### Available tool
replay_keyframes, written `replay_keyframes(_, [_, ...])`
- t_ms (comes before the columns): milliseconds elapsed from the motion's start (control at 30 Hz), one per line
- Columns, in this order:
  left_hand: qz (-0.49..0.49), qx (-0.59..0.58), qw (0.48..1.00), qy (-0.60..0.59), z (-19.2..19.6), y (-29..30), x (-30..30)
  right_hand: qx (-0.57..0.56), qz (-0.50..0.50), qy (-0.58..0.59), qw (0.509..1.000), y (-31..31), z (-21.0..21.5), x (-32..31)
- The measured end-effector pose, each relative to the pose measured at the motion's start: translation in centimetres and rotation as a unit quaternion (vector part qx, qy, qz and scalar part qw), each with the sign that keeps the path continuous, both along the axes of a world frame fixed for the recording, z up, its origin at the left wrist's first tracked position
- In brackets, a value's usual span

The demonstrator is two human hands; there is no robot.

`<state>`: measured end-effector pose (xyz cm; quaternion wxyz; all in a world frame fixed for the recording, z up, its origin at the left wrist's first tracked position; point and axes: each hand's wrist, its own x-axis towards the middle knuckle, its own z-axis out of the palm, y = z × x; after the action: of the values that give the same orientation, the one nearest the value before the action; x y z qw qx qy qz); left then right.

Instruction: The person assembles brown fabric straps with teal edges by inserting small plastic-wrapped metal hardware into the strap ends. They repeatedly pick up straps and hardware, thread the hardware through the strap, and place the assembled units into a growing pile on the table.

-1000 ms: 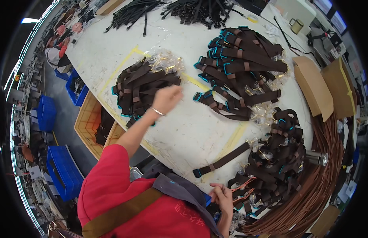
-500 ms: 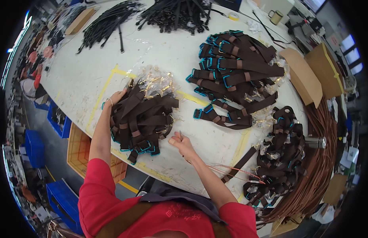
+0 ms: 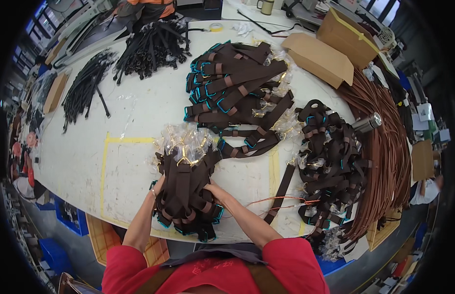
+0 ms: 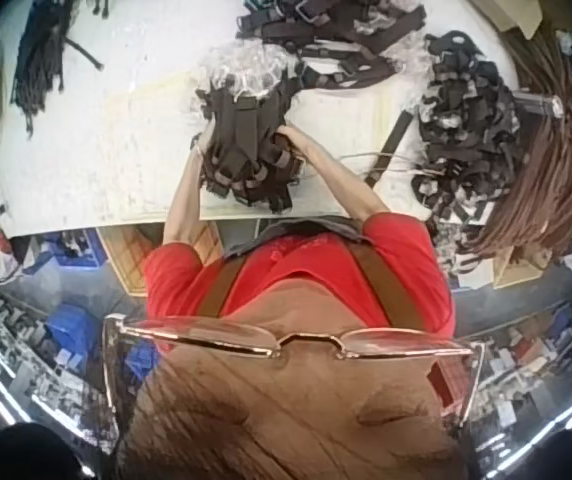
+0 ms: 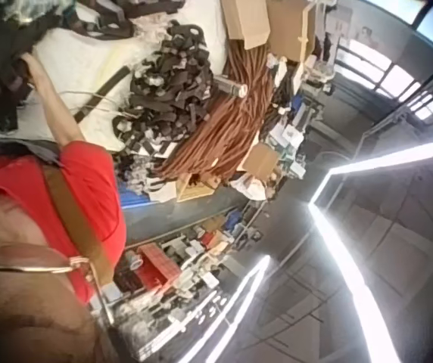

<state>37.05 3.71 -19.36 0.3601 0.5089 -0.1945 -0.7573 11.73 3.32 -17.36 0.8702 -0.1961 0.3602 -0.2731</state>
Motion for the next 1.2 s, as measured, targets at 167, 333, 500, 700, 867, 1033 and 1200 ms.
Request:
replay_keyframes(167, [0.044,0.030,0.994,0.094,1.3,0.0,-1.6,-0.071,0.020,-0.030,0.997,0.6,0.0,0.4])
replay_keyframes(333, [-0.046,0.009,0.998,0.032,8.9,-0.4,-1.9,-0.076,-0.066,-0.031,0.994,2.0,6.9,0.7])
replay_keyframes(500, [-0.166,-0.048,0.984,-0.031,16.9,-5.6,-4.1,-0.144,-0.190,-0.021,0.971,1.2,14.9,-0.4])
replay_keyframes(700, [-0.383,-0.146,0.904,-0.117,22.7,-19.1,-11.4,-0.197,-0.281,-0.118,0.932,-0.9,16.8,-3.5])
replay_keyframes(867, [-0.513,-0.398,0.607,-0.458,27.5,-27.0,-17.4,-0.195,-0.293,-0.140,0.926,-4.6,16.7,-5.2])
replay_keyframes(1033, [-0.387,-0.664,0.419,-0.484,25.0,-15.8,-19.1,-0.165,-0.300,-0.123,0.931,-8.1,14.2,-6.7])
replay_keyframes(1200, [-0.310,-0.711,0.286,-0.563,14.7,-5.8,-20.3,-0.129,-0.253,-0.065,0.957,-9.6,12.9,-7.1])
